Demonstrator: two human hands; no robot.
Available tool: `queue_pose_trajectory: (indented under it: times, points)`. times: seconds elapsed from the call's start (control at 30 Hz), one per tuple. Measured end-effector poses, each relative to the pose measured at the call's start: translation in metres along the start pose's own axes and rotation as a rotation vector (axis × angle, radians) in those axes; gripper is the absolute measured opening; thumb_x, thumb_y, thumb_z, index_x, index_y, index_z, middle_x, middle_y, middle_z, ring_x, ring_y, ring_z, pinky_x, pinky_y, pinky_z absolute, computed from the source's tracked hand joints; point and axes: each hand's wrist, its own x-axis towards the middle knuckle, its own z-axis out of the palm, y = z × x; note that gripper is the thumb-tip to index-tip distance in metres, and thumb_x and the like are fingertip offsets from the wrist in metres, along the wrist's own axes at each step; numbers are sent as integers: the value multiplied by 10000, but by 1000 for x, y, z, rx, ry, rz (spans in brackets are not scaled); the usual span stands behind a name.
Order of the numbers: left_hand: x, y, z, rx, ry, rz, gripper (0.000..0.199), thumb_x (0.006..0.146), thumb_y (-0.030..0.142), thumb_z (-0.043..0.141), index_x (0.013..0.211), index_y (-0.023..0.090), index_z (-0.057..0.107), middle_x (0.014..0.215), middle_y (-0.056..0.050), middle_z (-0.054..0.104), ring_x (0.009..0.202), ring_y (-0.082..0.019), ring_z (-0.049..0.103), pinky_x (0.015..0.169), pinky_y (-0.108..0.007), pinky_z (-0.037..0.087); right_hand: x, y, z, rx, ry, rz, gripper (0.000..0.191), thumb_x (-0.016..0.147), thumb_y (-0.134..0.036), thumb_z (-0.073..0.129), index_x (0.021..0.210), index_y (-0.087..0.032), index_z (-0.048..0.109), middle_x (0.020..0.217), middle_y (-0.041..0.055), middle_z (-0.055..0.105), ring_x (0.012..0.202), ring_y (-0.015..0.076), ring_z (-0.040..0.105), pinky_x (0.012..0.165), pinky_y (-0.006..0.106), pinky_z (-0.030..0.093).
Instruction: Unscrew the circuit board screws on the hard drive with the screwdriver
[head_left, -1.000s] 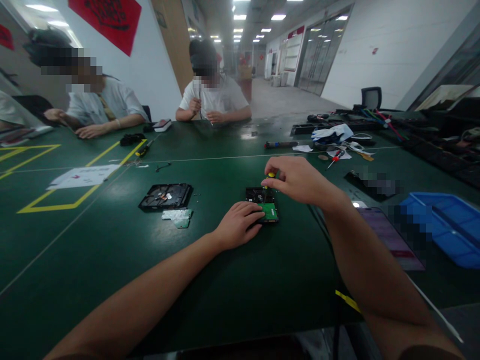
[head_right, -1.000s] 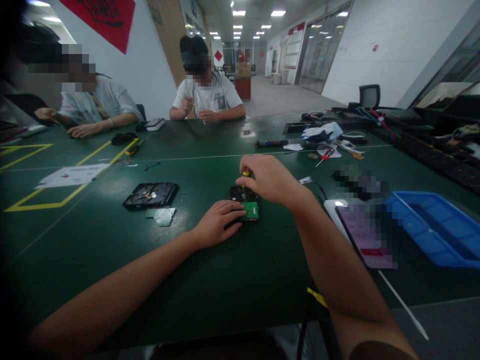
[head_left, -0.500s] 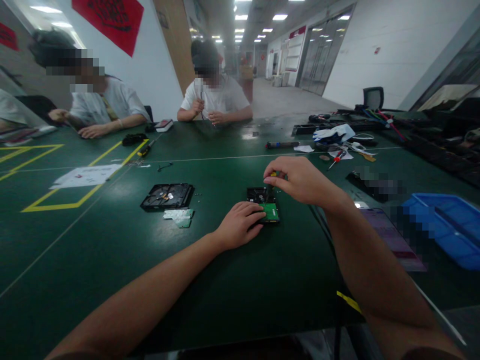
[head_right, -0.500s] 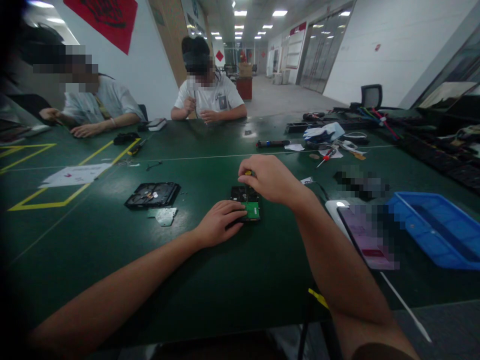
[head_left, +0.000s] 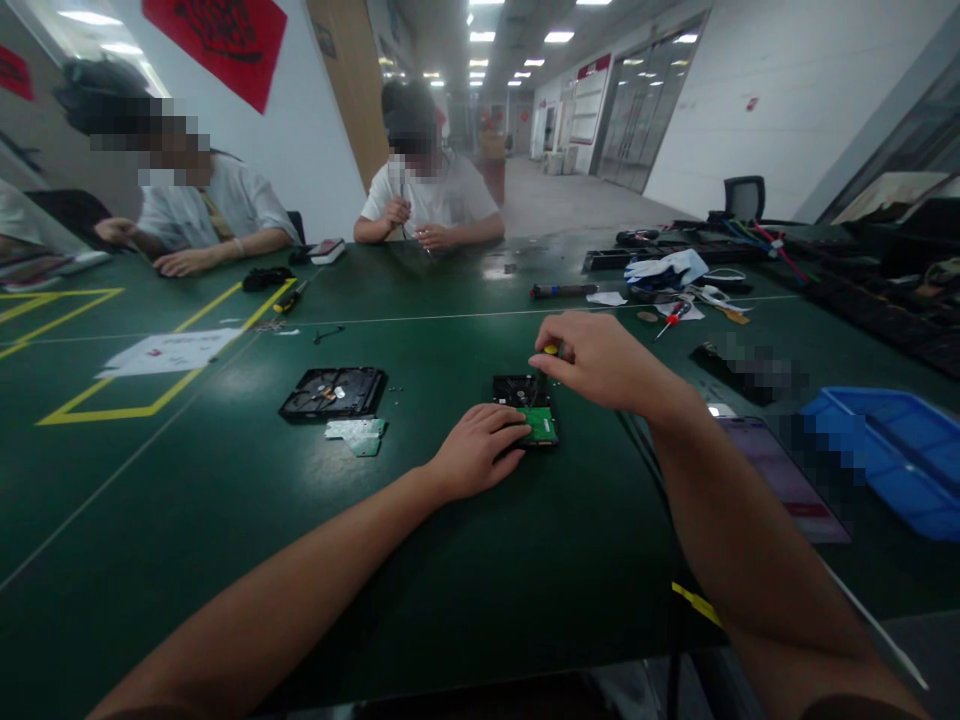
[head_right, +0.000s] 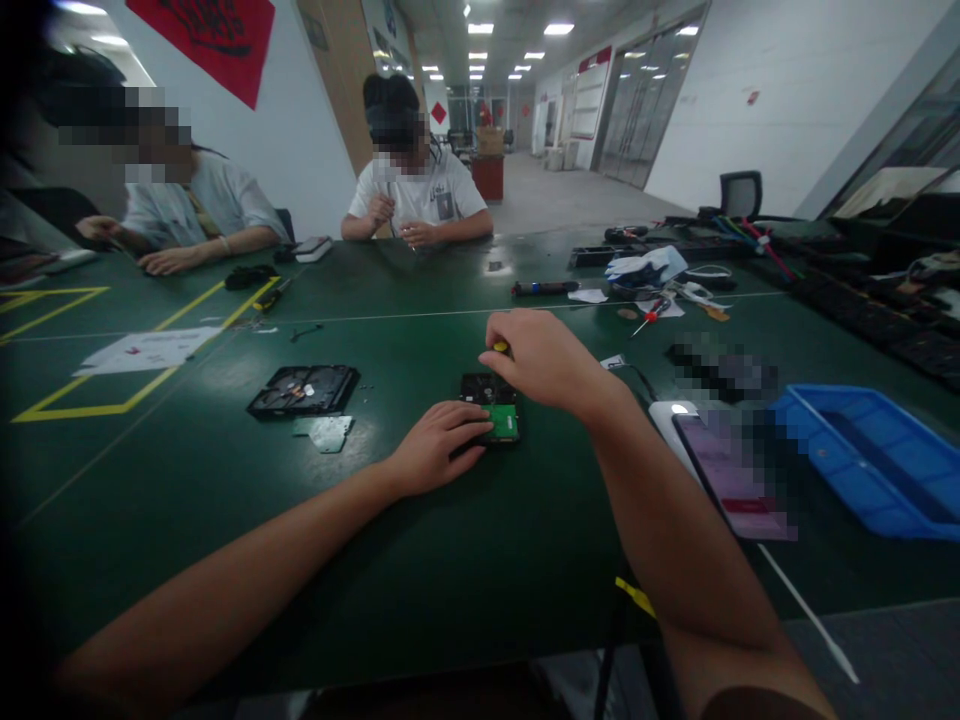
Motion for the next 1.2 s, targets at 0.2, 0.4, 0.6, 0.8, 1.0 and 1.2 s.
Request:
queue_pose_trajectory:
  times: [0.2, 0.4, 0.6, 0.8, 1.0, 1.2]
  points:
    - [0, 0, -1, -6, -2, -3, 357, 1050, 334, 620, 1388, 234, 672, 1406, -113, 688, 1355, -308, 622, 1164, -559, 500, 1, 0, 0, -35, -9, 9, 166, 987, -344, 684, 926, -192, 715, 870, 71, 725, 801, 220, 615, 754, 337, 383]
    - [0, 2, -2, -15, -1, -8, 350, 1061, 345, 600, 1388, 245, 676, 1393, -110, 691, 1358, -306, 622, 1161, -558, 505, 1, 2, 1, 30, -5, -2, 161, 982, -339, 683, 927, -193, 725, 887, 63, 739, 767, 200, 612, 742, 327, 387]
    - [0, 0, 0, -10, -7, -11, 362, 1054, 355, 615, 1393, 243, 673, 1406, -108, 687, 1365, -308, 615, 1165, -553, 498, 1, 2, 1, 55, -13, -10, 135, 962, -284, 681, 1007, -178, 751, 912, 63, 757, 770, 197, 627, 770, 330, 409]
    - [0, 0, 0, -9, -5, -2, 356, 1057, 349, 611, 1390, 240, 673, 1405, -108, 688, 1358, -307, 619, 1163, -549, 499, 0, 4, 3, 121, -16, 12, 207, 940, -214, 650, 1106, -173, 766, 963, 64, 784, 813, 199, 660, 760, 317, 431]
    - [1, 0, 0, -12, -11, -4, 359, 1051, 343, 615, 1390, 235, 669, 1415, -109, 685, 1362, -307, 618, 1166, -548, 496, 0, 0, 1, 135, -21, -19, 160, 974, -283, 655, 1036, -205, 780, 1011, 60, 792, 856, 202, 676, 798, 322, 447]
    - [1, 1, -1, -19, -9, -7, 364, 1045, 338, 626, 1397, 255, 671, 1403, -108, 690, 1358, -310, 622, 1160, -553, 499, 0, -1, -2, 126, -33, 18, 231, 956, -228, 630, 1128, -188, 779, 897, 49, 789, 818, 211, 695, 774, 325, 442]
